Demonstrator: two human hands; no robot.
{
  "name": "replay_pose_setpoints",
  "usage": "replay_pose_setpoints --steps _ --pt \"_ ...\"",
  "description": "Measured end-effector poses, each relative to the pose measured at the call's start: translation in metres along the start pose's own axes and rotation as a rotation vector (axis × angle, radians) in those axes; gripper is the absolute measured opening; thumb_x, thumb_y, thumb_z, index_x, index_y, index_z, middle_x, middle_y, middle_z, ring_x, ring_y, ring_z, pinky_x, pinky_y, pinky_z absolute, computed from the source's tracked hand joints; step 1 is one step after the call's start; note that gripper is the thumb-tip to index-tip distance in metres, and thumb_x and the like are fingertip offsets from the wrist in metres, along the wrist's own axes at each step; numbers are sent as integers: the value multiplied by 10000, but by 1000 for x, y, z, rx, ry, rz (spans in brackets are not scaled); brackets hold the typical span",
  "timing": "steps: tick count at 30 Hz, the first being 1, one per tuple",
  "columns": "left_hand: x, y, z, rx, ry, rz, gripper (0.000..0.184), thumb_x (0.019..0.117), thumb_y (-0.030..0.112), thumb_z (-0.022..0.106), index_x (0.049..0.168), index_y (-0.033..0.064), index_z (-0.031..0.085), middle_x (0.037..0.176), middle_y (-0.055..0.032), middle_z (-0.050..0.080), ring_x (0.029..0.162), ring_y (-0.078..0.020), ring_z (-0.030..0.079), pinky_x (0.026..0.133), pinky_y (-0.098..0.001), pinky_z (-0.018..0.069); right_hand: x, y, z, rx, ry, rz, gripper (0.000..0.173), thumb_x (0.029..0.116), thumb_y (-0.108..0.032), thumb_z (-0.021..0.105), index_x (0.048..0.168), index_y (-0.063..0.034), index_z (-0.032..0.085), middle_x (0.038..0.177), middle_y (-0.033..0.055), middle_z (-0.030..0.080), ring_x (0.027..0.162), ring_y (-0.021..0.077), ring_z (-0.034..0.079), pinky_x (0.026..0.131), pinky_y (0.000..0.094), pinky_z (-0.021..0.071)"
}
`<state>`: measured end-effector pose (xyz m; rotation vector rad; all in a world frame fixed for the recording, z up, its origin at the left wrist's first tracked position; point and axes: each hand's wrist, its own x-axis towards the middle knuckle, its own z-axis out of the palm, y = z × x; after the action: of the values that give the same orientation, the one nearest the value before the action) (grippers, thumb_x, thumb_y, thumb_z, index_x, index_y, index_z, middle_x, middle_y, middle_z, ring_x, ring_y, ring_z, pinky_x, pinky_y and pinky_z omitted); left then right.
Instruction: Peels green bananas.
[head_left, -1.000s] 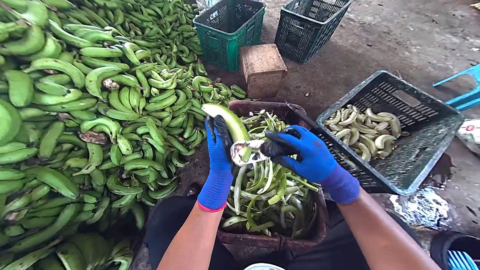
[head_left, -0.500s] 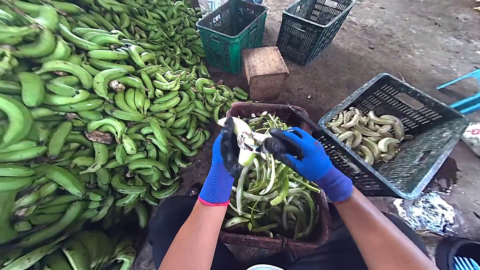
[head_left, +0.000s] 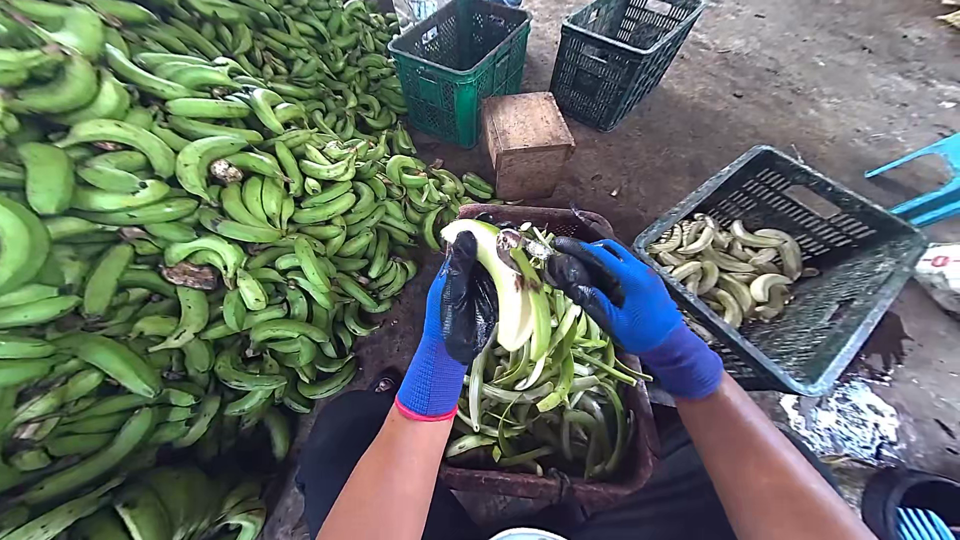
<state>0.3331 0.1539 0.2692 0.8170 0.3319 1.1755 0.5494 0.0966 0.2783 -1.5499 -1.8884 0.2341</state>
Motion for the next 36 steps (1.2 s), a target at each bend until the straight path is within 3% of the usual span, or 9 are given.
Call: replay_pose_setpoints --steps 4,8,10,13,18,22,28,31,36 --pt "-5 1 15 601 263 -154 396 1111 396 303 1233 158 594 907 17 637 761 -24 610 677 -219 536 -1 9 4 -81 3 -21 534 866 -336 678 1364 -141 668 1175 209 664 1039 401 650 828 600 523" --pt "-8 -1 15 992 -27 -202 469 1100 258 337 1485 11 442 1134 -182 657 958 -198 649 875 -407 542 7 10 -4 59 -163 174 412 1055 -308 472 1404 -157 629 1209 112 698 1052 259 682 890 535 543" --pt "-9 1 20 1132 -205 -261 462 1102 248 384 1495 14 455 1196 -227 667 1082 -286 660 978 -482 503 12 10 -10 155 -275 323 405 1110 -310 375 1283 -104 678 903 51 697 733 137 630 681 386 536" --pt "-9 1 24 1213 -265 -361 490 1105 282 396 1534 49 426 1320 -226 631 1249 -317 597 1095 -501 417 14 17 -6 145 -334 446 420 1125 -296 353 1260 -56 671 871 142 673 715 229 611 694 463 510" --pt "-4 -3 1 985 168 -280 568 1071 345 482 1578 127 351 1270 -207 634 1041 -278 649 913 -488 522 1 13 9 75 -185 166 462 1008 -324 580 1445 -174 593 1253 130 690 1084 297 685 918 581 537" --pt "-5 0 -17 528 276 -290 358 1096 377 383 1256 144 603 973 3 663 801 -45 629 708 -227 539 -11 16 23 -121 -76 -266 569 849 -463 698 1324 -150 705 1095 174 717 979 366 691 818 555 556" --pt "1 6 -26 -138 203 -379 409 1072 458 360 1073 159 639 819 -18 661 668 -105 662 580 -261 580 -12 16 15 -211 41 -430 473 876 -502 655 1225 -201 763 1083 175 712 959 358 682 779 519 536" --pt "-2 2 -12 84 248 -331 418 1095 427 308 1041 157 623 776 7 645 644 -70 636 566 -231 556 -10 11 13 -178 11 -301 499 873 -449 658 1276 -165 735 1112 199 705 982 388 684 787 560 542" --pt "-18 2 17 710 93 -214 449 1102 255 298 1505 120 444 1201 -25 635 957 -21 615 856 -225 520 6 2 2 137 -304 487 371 1099 -357 452 1328 -152 659 949 131 710 759 245 657 709 485 540"
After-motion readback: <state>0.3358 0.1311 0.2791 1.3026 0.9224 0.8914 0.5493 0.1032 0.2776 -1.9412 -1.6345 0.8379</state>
